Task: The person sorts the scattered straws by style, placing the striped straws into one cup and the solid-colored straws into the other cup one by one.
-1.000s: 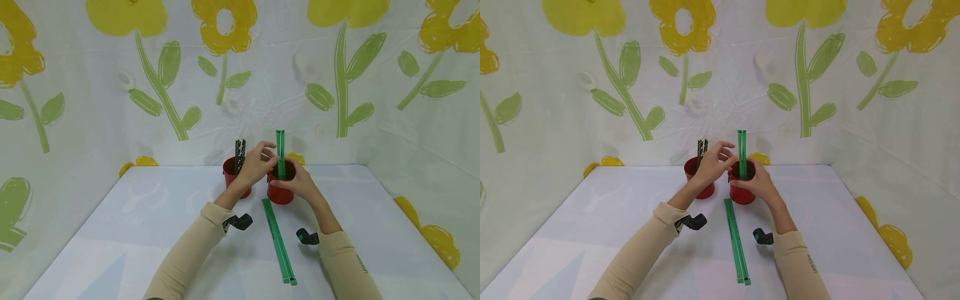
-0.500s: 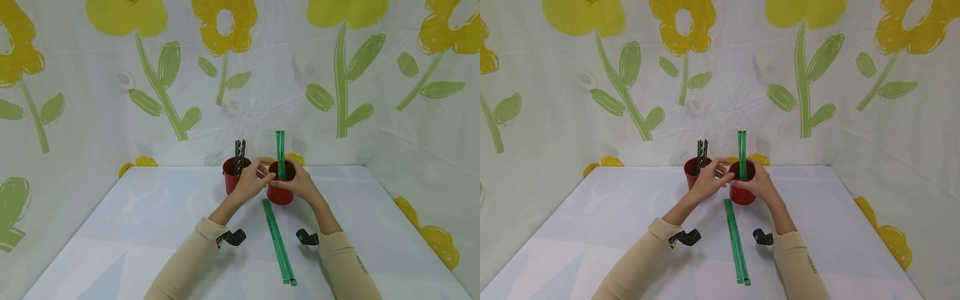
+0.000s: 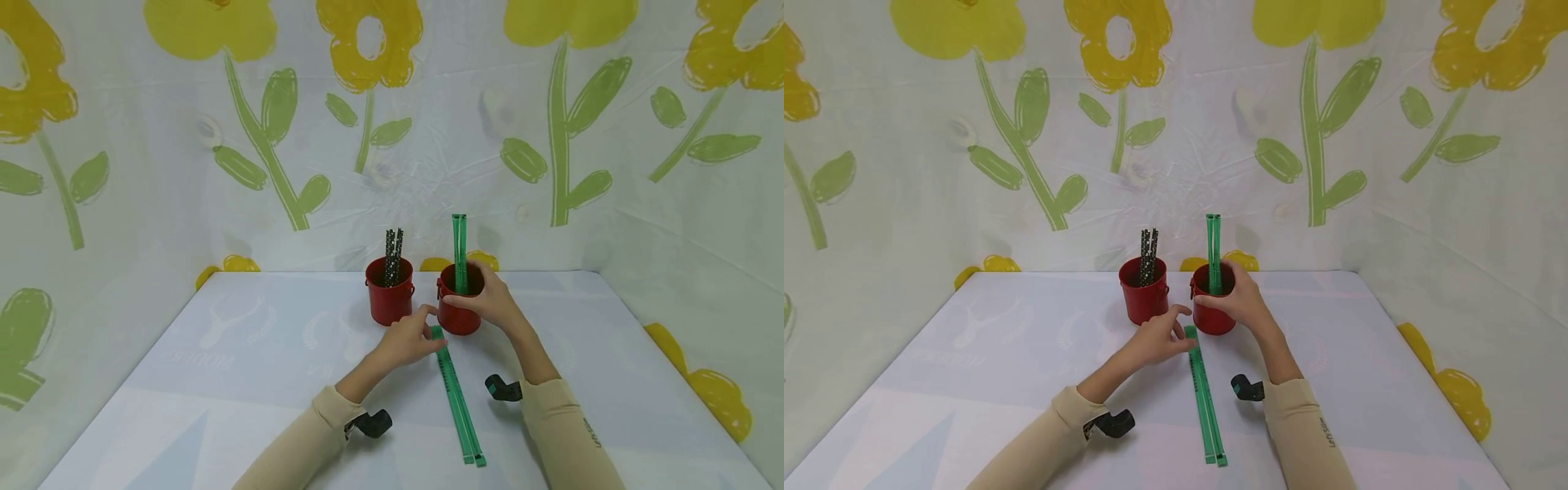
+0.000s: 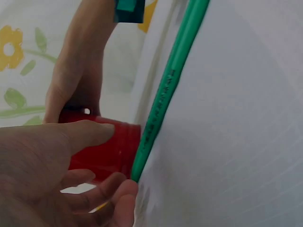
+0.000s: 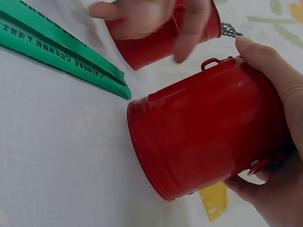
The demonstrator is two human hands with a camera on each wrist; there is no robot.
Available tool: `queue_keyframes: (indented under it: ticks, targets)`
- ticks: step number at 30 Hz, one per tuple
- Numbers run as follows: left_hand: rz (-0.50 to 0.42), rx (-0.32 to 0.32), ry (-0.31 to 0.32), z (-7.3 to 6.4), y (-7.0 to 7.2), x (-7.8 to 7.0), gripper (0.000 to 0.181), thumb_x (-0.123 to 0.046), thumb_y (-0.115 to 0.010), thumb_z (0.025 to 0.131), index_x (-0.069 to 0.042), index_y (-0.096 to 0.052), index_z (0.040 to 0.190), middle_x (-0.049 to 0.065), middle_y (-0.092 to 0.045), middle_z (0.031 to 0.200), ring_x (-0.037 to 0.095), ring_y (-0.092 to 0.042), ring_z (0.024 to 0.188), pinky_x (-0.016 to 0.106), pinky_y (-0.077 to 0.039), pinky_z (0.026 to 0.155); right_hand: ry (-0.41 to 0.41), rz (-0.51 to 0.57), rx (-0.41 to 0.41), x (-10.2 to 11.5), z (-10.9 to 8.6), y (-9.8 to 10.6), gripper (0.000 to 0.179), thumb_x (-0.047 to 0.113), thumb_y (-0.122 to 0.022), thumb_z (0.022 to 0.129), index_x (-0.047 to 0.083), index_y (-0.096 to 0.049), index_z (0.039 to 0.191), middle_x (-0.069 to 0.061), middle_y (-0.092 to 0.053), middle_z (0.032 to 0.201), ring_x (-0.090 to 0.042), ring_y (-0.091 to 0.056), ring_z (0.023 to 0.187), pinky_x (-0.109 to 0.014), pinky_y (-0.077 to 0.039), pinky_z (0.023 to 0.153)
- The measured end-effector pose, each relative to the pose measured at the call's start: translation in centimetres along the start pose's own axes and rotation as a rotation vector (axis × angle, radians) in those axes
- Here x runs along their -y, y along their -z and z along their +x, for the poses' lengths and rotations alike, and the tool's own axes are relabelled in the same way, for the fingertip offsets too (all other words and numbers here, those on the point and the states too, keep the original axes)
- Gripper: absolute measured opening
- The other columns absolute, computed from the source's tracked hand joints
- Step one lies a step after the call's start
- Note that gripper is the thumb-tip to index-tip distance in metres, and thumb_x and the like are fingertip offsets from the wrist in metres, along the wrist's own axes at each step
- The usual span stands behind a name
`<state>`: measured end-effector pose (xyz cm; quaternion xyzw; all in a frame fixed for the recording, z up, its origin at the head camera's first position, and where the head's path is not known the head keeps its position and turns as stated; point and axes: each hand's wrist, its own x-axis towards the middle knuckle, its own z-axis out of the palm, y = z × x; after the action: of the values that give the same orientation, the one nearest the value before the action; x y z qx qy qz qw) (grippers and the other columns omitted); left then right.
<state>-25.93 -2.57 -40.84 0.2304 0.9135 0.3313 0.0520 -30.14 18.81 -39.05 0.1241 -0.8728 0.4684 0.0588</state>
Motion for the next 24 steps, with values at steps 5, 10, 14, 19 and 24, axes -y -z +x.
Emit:
queue_keyframes:
  ticks: [5,10,14,19,24]
  targets:
    - [0.079,0.081,0.036,-0.5,-0.7,-0.2,0.069,-0.038,-0.078,0.082,-0.014,-0.046,0.138,-0.002,-0.060,0.079,0.011,-0.053,0.066,0.021,-0.047,0.054,0.002,-0.004,-0.001,-0.1,0.0,0.1,0.091,0.044,-0.082,0.076,0.015,-0.034,0.147,-0.011,-0.049,0.142,-0.033,-0.047,0.130,-0.054,-0.050,0.100]
    - [0.167,0.093,0.060,-0.8,-1.3,-0.6,0.070,-0.039,-0.080,0.080,-0.015,-0.048,0.137,-0.003,-0.059,0.080,0.010,-0.053,0.068,0.022,-0.045,0.053,-0.001,-0.004,0.004,-0.2,0.1,0.1,0.092,0.044,-0.083,0.075,0.015,-0.033,0.147,-0.011,-0.049,0.142,-0.032,-0.047,0.130,-0.054,-0.050,0.100]
    - [0.180,0.103,0.077,-1.0,-1.4,-0.8,0.068,-0.038,-0.080,0.080,-0.015,-0.049,0.136,-0.002,-0.060,0.083,0.011,-0.053,0.071,0.024,-0.045,0.055,-0.010,-0.002,0.004,-0.1,0.0,0.0,0.093,0.045,-0.083,0.074,0.016,-0.033,0.147,-0.011,-0.049,0.143,-0.033,-0.047,0.130,-0.054,-0.050,0.100]
    - [0.182,0.129,0.085,-1.0,-1.3,-0.8,0.067,-0.034,-0.081,0.080,-0.016,-0.049,0.137,-0.003,-0.059,0.084,0.012,-0.052,0.073,0.025,-0.044,0.058,-0.017,-0.001,0.006,0.0,0.0,0.1,0.093,0.045,-0.083,0.075,0.016,-0.033,0.147,-0.011,-0.048,0.143,-0.033,-0.046,0.131,-0.054,-0.051,0.099]
    - [0.172,0.149,0.107,-1.0,-1.2,-1.0,0.070,-0.029,-0.082,0.078,-0.017,-0.048,0.138,-0.002,-0.061,0.089,0.012,-0.053,0.076,0.027,-0.047,0.061,-0.035,-0.007,0.006,0.1,0.0,0.1,0.094,0.046,-0.083,0.074,0.017,-0.032,0.148,-0.011,-0.047,0.144,-0.033,-0.045,0.131,-0.055,-0.051,0.098]
